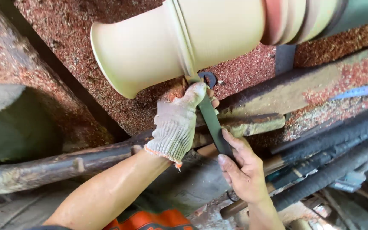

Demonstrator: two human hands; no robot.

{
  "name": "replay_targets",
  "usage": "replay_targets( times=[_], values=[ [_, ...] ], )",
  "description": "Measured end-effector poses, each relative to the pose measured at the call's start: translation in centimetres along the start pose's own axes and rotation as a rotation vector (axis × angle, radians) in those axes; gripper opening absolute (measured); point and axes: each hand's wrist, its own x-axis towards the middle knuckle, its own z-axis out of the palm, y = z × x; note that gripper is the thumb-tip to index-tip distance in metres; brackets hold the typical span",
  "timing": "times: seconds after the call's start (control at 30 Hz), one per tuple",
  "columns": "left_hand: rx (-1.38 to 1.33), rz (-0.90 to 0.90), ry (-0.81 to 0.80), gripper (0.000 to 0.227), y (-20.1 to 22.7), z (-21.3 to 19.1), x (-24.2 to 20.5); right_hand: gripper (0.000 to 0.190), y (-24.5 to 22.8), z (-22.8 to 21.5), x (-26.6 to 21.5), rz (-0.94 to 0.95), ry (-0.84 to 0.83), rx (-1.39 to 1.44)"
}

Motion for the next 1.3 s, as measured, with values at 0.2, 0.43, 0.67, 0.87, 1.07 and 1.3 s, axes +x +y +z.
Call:
replay_targets(
  times=[0.2, 0.43, 0.67, 0.87, 1.07, 1.3],
  values=[
    [-0.052, 0.201, -0.081, 0.019, -1.9, -1.0, 1.6, 0.058, 0.0, -0.6, 0.4, 0.055, -0.021, 0.008],
    [-0.12, 0.048, -0.099, 0.021, -1.9, -0.8, 1.7, 0.053, -2.7, -0.8, 0.8, -0.35, -0.025, -0.474],
    [-0.077, 0.06, -0.098, 0.022, -2.0, -0.8, 1.9, 0.051, -5.4, -2.1, 1.3, -0.397, 0.02, -0.798],
    [-0.017, 0.108, -0.094, 0.02, -2.0, -0.7, 1.8, 0.05, -8.4, -3.1, 1.8, -0.42, 0.017, -1.088],
    [-0.053, 0.059, -0.164, 0.02, -2.1, -0.9, 1.9, 0.052, -10.9, -3.8, 2.0, -0.479, 0.017, -1.403],
    [-0.044, -0.003, -0.149, 0.021, -1.6, -0.7, 1.6, 0.056, -13.0, -4.4, 2.6, -0.517, -0.035, -1.55]
  ],
)
